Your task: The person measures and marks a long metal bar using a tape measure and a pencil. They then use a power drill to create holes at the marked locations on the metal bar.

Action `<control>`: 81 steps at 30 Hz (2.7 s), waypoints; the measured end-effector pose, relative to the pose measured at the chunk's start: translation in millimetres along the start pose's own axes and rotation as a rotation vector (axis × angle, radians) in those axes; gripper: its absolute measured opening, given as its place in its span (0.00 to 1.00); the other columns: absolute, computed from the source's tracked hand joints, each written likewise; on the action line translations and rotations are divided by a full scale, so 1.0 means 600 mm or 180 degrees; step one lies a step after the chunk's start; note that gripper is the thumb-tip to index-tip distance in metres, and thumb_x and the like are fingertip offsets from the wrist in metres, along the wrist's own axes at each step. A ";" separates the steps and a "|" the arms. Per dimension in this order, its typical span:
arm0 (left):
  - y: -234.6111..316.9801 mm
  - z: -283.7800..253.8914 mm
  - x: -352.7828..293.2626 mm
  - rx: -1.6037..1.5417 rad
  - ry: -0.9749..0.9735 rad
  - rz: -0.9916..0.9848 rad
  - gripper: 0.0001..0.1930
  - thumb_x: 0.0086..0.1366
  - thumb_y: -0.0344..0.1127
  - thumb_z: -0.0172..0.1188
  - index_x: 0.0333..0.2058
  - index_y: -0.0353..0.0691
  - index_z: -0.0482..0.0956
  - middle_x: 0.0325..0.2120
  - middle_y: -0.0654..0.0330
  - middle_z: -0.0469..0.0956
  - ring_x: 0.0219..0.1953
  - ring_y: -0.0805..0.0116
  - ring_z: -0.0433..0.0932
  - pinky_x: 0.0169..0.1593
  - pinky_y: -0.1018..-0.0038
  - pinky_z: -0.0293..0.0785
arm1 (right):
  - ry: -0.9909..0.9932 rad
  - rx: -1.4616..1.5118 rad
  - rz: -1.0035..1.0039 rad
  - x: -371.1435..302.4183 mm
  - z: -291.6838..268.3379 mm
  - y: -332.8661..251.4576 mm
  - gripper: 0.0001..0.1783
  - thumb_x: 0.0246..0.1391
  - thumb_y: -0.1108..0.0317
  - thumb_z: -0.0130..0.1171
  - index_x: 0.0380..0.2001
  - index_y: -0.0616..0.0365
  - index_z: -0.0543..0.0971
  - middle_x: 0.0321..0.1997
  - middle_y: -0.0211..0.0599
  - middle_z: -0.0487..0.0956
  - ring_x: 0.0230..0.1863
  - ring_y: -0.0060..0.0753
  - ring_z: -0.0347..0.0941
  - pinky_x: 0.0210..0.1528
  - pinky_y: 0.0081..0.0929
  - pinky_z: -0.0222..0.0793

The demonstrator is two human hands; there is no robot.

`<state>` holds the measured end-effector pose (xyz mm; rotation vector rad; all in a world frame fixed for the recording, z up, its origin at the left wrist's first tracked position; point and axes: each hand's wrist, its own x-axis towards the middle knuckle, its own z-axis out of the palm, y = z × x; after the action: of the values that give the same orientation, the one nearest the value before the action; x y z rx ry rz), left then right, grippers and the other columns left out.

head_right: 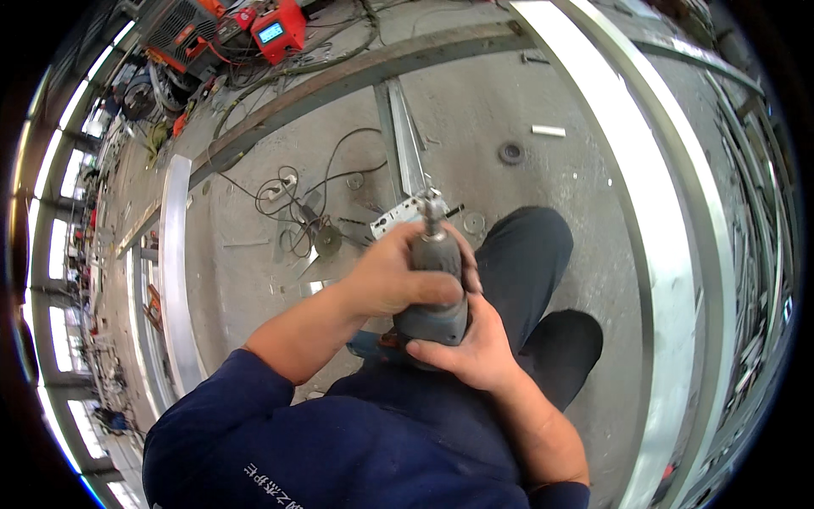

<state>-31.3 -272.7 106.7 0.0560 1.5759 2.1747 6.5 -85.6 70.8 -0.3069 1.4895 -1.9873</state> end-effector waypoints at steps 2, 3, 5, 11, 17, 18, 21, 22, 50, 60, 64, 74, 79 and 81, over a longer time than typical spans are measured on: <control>-0.010 -0.011 0.007 -0.0078 -0.0571 0.0112 0.17 0.52 0.27 0.75 0.42 0.38 0.82 0.43 0.53 0.85 0.48 0.64 0.83 0.54 0.64 0.79 | -0.0157 -0.0431 -0.0086 0.004 -0.027 0.033 0.47 0.44 0.65 0.82 0.65 0.65 0.69 0.59 0.40 0.79 0.59 0.33 0.76 0.64 0.36 0.72; -0.018 -0.020 0.011 0.0011 -0.0859 0.0275 0.18 0.52 0.26 0.75 0.43 0.38 0.82 0.43 0.53 0.85 0.49 0.64 0.82 0.55 0.64 0.78 | -0.0152 -0.0440 0.0093 0.001 -0.028 0.034 0.49 0.43 0.63 0.82 0.66 0.65 0.68 0.61 0.38 0.77 0.62 0.34 0.74 0.67 0.37 0.68; -0.017 -0.028 0.017 0.0159 -0.1392 0.0102 0.21 0.51 0.26 0.76 0.45 0.38 0.83 0.45 0.54 0.84 0.50 0.64 0.81 0.57 0.66 0.77 | -0.0086 -0.0925 -0.0025 -0.014 -0.044 0.049 0.55 0.41 0.67 0.83 0.70 0.64 0.63 0.63 0.42 0.76 0.64 0.38 0.73 0.68 0.39 0.68; -0.081 0.019 0.021 0.0288 -0.1725 0.0216 0.16 0.50 0.26 0.75 0.39 0.34 0.85 0.36 0.58 0.86 0.43 0.68 0.83 0.51 0.69 0.77 | -0.0876 -0.1740 0.0658 -0.067 -0.128 -0.037 0.32 0.55 0.66 0.71 0.60 0.67 0.73 0.57 0.49 0.79 0.62 0.42 0.73 0.66 0.42 0.68; -0.086 0.046 0.049 0.0331 -0.2190 -0.0088 0.18 0.50 0.28 0.76 0.40 0.35 0.83 0.33 0.58 0.85 0.41 0.67 0.82 0.49 0.69 0.77 | -0.0197 -0.1128 -0.0791 -0.070 -0.129 -0.127 0.52 0.64 0.34 0.57 0.68 0.76 0.66 0.70 0.54 0.72 0.73 0.49 0.66 0.74 0.45 0.58; -0.084 0.054 0.056 0.0439 -0.2249 -0.0248 0.18 0.50 0.28 0.76 0.41 0.35 0.83 0.34 0.58 0.84 0.42 0.66 0.82 0.50 0.69 0.77 | -0.0394 -0.1198 -0.0500 -0.059 -0.114 -0.133 0.45 0.63 0.40 0.61 0.66 0.73 0.69 0.70 0.53 0.72 0.69 0.46 0.69 0.71 0.42 0.62; -0.113 0.072 0.068 0.0621 -0.2180 -0.0269 0.21 0.49 0.30 0.77 0.43 0.35 0.82 0.34 0.57 0.83 0.44 0.65 0.81 0.50 0.69 0.76 | -0.0778 -0.1205 0.0006 -0.038 -0.098 -0.126 0.28 0.62 0.59 0.68 0.60 0.65 0.78 0.69 0.51 0.73 0.60 0.37 0.75 0.61 0.35 0.71; -0.113 0.076 0.069 0.0638 -0.2293 -0.0491 0.21 0.49 0.29 0.76 0.42 0.35 0.81 0.34 0.57 0.82 0.44 0.65 0.80 0.50 0.69 0.75 | -0.0769 -0.1074 -0.0071 -0.035 -0.103 -0.115 0.25 0.61 0.63 0.68 0.58 0.64 0.79 0.69 0.51 0.74 0.57 0.35 0.76 0.59 0.33 0.72; -0.179 0.118 0.138 0.0680 -0.0962 -0.1122 0.13 0.45 0.26 0.73 0.32 0.32 0.84 0.28 0.57 0.84 0.31 0.66 0.81 0.35 0.65 0.77 | 0.2674 -0.1836 -0.1149 -0.096 -0.150 -0.005 0.14 0.62 0.73 0.56 0.49 0.68 0.79 0.60 0.53 0.79 0.62 0.46 0.74 0.70 0.47 0.63; -0.193 0.149 0.157 0.1192 -0.1222 -0.1093 0.15 0.43 0.24 0.73 0.34 0.32 0.86 0.31 0.54 0.85 0.36 0.63 0.81 0.39 0.64 0.76 | -0.0057 -0.6410 -0.1428 -0.067 -0.189 -0.085 0.09 0.51 0.69 0.56 0.31 0.62 0.83 0.38 0.45 0.81 0.58 0.49 0.75 0.80 0.68 0.41; -0.248 0.150 0.185 0.1202 -0.1188 -0.1122 0.14 0.43 0.26 0.75 0.32 0.33 0.87 0.30 0.53 0.85 0.36 0.62 0.82 0.40 0.63 0.77 | -0.0401 -0.6814 -0.1478 -0.044 -0.207 -0.066 0.10 0.51 0.69 0.55 0.22 0.58 0.83 0.26 0.39 0.79 0.45 0.43 0.79 0.81 0.67 0.36; -0.317 0.165 0.232 0.2201 -0.1060 -0.0571 0.10 0.44 0.31 0.74 0.28 0.36 0.87 0.27 0.54 0.85 0.32 0.61 0.82 0.37 0.63 0.77 | -0.1227 -0.6883 -0.0569 -0.048 -0.154 -0.134 0.09 0.54 0.67 0.58 0.26 0.51 0.87 0.33 0.38 0.87 0.46 0.40 0.81 0.79 0.48 0.52; -0.300 0.174 0.226 0.2166 -0.1001 -0.0635 0.09 0.44 0.30 0.73 0.28 0.35 0.87 0.27 0.54 0.85 0.32 0.61 0.81 0.36 0.63 0.76 | -0.1282 -0.6818 -0.0115 -0.043 -0.149 -0.134 0.08 0.52 0.66 0.60 0.28 0.51 0.88 0.35 0.39 0.87 0.48 0.40 0.81 0.78 0.47 0.54; -0.298 0.175 0.224 0.2135 -0.0986 -0.0667 0.09 0.44 0.30 0.72 0.27 0.35 0.87 0.27 0.54 0.85 0.32 0.61 0.81 0.36 0.63 0.76 | -0.1276 -0.6799 0.0030 -0.046 -0.154 -0.131 0.08 0.53 0.66 0.60 0.28 0.51 0.88 0.35 0.40 0.87 0.48 0.41 0.81 0.78 0.47 0.54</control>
<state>-62.0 -84.0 -50.2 0.3939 1.9398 1.3295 -48.2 16.1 117.5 -1.2953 2.5076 0.4645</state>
